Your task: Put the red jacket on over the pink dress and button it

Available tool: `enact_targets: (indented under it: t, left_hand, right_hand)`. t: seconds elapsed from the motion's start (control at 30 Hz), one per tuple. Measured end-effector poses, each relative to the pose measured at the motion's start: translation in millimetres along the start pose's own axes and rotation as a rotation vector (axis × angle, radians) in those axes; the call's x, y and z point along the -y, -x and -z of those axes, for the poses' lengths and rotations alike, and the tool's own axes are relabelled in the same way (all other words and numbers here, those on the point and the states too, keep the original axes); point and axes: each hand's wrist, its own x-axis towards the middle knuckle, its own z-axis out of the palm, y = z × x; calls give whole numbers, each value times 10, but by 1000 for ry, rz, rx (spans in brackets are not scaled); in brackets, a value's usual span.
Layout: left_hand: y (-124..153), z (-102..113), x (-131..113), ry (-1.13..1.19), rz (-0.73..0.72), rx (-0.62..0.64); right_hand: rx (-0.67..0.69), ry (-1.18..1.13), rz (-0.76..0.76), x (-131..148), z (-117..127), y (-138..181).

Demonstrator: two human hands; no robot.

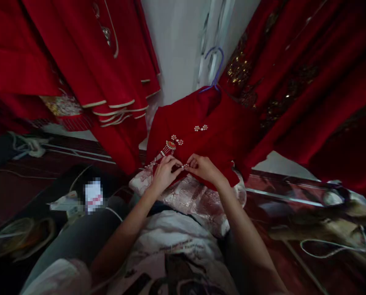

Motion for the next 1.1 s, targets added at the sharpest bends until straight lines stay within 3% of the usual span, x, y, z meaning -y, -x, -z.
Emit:
enact_targets:
  t: [0.37,0.57,0.77,0.97,1.1]
  left_hand:
    - [-25,-126,133,347,123,56]
    - [-22,-157,137,365,158,18]
    - [-92,-54,34,181,-10,-21]
    - [-445,156,28,-80,-121,-251]
    - [-697,277,109,-341,-233,-192]
  right_hand:
    - [-3,-62,3,36,-17,-17]
    - [4,-70,19,41,2,-9]
    - [30,-105,22,21,49,8]
    - [103,-157,-2,27,276,110]
    - [103,-189,-7,0,408,171]
